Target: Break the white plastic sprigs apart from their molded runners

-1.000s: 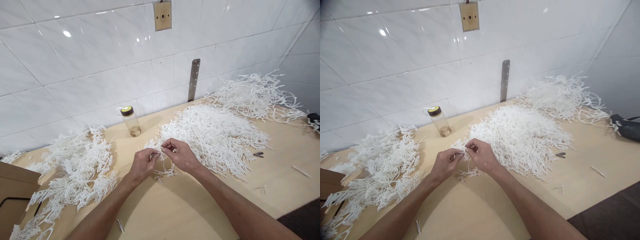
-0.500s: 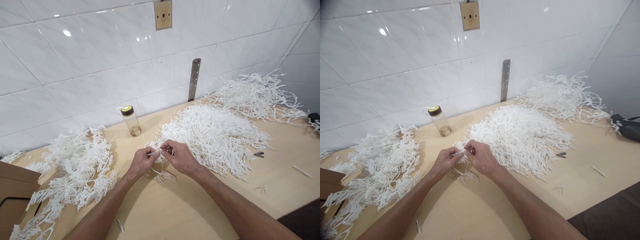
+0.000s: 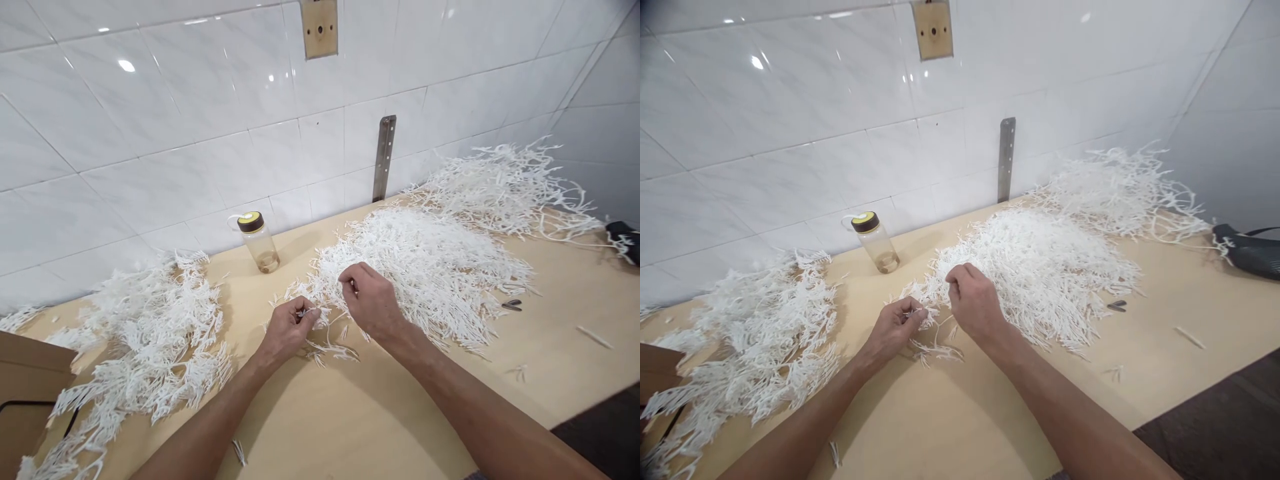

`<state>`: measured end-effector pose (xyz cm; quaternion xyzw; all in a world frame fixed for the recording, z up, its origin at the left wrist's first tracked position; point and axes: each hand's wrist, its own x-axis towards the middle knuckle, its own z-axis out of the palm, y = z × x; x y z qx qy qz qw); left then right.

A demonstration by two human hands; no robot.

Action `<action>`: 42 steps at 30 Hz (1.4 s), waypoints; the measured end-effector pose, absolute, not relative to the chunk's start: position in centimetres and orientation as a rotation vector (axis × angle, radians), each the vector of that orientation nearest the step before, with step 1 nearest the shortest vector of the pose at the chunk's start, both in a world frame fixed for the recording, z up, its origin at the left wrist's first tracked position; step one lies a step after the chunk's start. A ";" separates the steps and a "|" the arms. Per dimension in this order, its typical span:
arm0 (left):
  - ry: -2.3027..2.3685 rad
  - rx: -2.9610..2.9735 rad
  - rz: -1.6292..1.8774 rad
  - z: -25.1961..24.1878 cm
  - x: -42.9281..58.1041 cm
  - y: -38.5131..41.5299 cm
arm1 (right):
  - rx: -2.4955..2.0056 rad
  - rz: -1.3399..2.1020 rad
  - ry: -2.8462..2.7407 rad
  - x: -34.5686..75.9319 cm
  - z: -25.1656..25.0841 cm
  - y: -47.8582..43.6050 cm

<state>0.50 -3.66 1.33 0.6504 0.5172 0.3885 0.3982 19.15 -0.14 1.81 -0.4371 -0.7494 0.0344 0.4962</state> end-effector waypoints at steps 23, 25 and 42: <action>1.395 1.591 1.269 -1.1 1.2 -3.6 | -1.161 0.720 -1.905 17.0 1.3 -1.8; 1.409 1.607 1.252 -1.1 1.2 -3.6 | -1.144 0.760 -1.871 17.2 1.4 -1.8; 1.533 1.830 1.086 -0.5 1.1 -3.9 | -1.172 0.189 -2.223 17.2 1.2 -1.5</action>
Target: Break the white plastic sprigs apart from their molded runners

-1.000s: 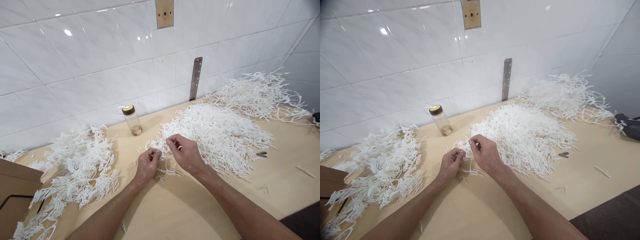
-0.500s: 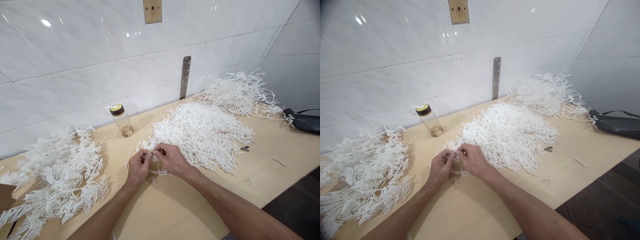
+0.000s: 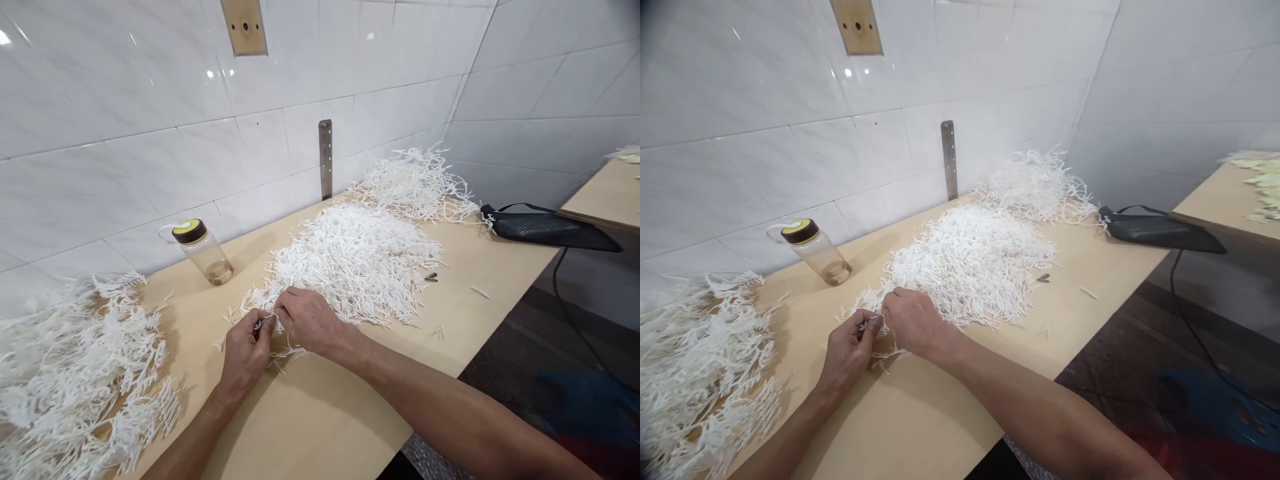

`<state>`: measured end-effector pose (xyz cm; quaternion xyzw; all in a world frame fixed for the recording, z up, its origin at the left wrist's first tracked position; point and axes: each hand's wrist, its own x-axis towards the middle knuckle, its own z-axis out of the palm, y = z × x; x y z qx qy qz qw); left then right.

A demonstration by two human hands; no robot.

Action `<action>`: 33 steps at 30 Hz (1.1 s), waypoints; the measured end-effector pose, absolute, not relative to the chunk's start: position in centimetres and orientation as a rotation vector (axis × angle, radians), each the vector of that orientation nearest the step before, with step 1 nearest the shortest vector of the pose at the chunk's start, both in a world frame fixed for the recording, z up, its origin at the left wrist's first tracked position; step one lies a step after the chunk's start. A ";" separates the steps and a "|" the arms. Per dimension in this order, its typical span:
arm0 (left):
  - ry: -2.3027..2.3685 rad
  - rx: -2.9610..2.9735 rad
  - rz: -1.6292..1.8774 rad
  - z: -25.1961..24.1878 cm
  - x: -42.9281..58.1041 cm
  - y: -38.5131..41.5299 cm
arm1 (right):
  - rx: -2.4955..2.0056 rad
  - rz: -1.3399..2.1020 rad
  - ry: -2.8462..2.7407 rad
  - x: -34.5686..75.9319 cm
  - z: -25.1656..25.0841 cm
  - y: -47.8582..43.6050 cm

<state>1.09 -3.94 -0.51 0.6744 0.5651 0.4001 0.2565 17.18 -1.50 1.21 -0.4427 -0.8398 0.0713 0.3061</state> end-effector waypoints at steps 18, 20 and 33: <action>1.299 1.326 1.251 -0.7 1.7 -3.5 | -1.162 0.136 -1.478 21.1 2.5 0.6; 1.286 1.299 1.268 -0.8 1.7 -3.4 | -1.173 0.187 -1.481 21.1 2.4 0.6; 1.473 1.724 1.351 -1.1 1.4 -4.3 | -1.069 0.655 -1.807 18.7 2.9 -1.7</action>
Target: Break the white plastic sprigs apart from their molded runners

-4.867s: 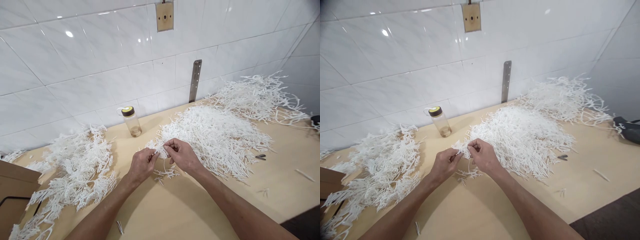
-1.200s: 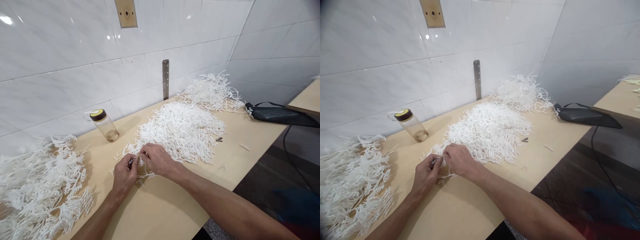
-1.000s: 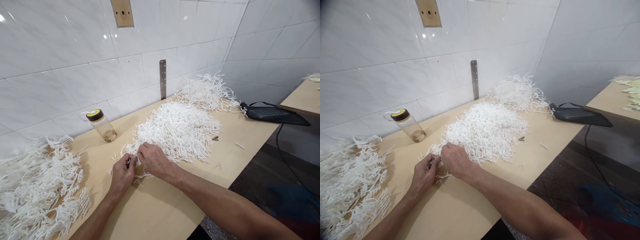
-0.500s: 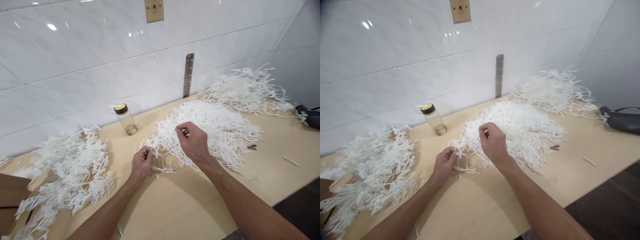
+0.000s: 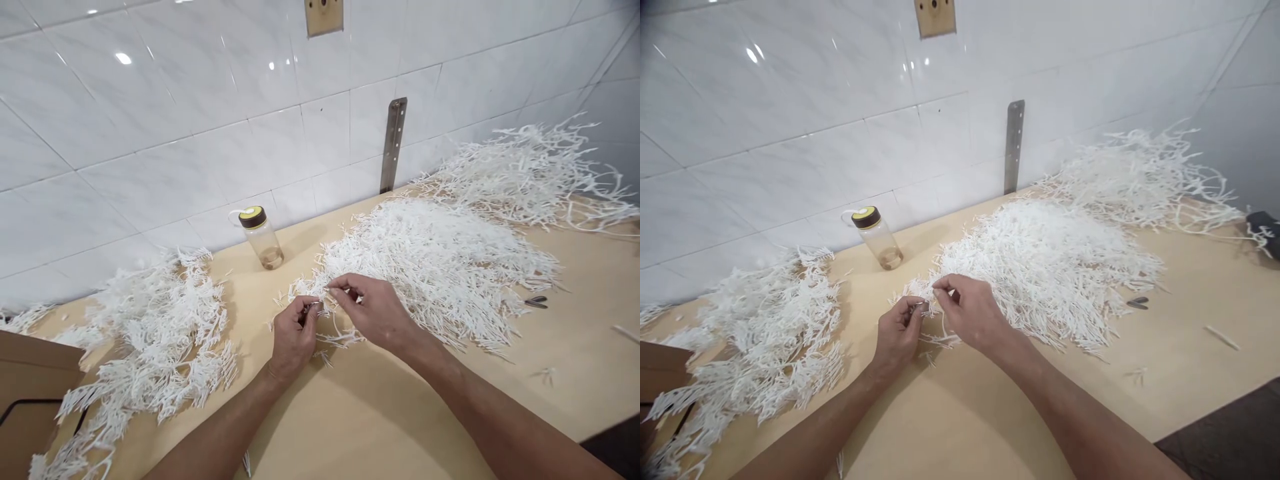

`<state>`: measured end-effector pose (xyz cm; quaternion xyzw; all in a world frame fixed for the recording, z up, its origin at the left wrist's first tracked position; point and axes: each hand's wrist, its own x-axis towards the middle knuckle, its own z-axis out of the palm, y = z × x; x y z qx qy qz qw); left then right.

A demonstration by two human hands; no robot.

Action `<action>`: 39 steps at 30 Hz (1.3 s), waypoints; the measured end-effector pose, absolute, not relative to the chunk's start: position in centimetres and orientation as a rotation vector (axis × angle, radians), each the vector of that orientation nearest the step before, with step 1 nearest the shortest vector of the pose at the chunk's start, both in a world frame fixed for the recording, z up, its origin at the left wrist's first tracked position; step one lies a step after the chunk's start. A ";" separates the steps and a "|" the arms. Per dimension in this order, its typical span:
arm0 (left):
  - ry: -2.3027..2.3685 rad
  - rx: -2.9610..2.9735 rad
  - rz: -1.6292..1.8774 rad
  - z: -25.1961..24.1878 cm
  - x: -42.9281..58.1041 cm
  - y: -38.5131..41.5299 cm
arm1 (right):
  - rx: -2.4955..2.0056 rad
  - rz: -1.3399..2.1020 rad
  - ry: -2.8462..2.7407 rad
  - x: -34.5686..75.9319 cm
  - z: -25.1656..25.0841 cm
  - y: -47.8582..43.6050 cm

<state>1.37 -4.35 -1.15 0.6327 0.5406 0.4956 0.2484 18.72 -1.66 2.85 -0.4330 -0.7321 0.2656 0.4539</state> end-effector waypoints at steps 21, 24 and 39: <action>1.579 2.088 1.180 -0.5 1.3 -4.3 | -1.266 0.575 -2.044 17.0 1.4 -2.2; 1.589 2.078 1.140 -0.3 1.4 -4.5 | -1.286 0.368 -2.126 16.9 0.5 -1.8; 1.473 1.673 1.312 -0.9 1.3 -3.6 | -1.250 0.349 -1.598 20.1 2.4 0.5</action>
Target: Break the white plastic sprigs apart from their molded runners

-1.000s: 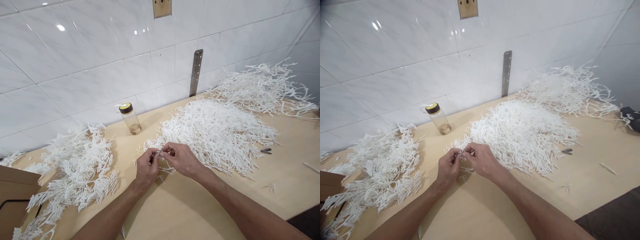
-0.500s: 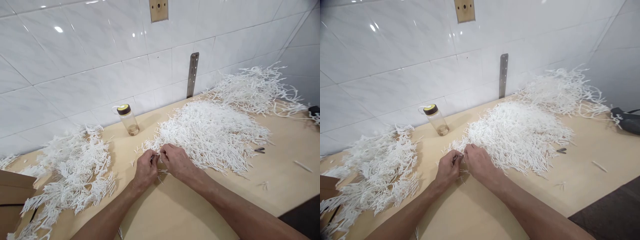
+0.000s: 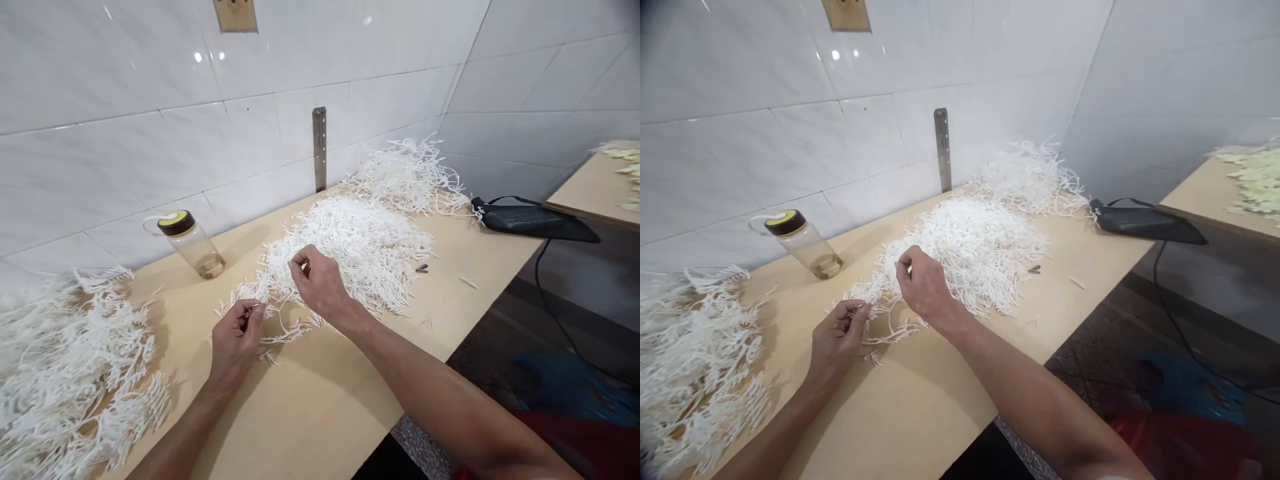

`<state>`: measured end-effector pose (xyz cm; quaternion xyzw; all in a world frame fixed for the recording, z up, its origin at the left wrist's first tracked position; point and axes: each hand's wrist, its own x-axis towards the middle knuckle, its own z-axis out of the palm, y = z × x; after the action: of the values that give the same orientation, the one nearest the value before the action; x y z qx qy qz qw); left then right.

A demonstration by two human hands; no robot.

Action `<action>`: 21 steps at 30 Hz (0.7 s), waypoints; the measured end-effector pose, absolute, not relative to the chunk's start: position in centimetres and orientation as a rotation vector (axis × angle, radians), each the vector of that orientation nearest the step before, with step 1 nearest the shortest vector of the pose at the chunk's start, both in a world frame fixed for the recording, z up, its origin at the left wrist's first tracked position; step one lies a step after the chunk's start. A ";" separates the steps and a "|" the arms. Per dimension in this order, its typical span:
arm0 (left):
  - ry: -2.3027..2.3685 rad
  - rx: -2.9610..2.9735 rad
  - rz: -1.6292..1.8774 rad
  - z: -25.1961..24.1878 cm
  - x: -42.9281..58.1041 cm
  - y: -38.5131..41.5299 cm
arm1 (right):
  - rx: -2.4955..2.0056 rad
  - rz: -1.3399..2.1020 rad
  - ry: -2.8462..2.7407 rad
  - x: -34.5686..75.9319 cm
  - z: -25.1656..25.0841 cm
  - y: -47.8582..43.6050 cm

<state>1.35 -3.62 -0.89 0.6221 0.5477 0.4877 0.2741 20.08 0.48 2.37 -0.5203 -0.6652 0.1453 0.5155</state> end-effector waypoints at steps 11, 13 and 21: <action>1.275 1.279 1.355 -0.4 1.5 -3.1 | -1.123 0.555 -1.633 20.3 3.2 -0.6; 1.282 1.260 1.360 -0.3 1.5 -3.0 | -1.112 0.687 -1.695 19.4 2.9 -1.1; 1.283 1.233 1.395 0.1 1.4 -3.1 | -1.165 0.980 -1.786 17.9 2.6 -1.7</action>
<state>1.40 -3.12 0.05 0.4935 0.5132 0.5581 0.4262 17.91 -1.70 2.60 -0.4579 -0.7017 0.3852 0.3868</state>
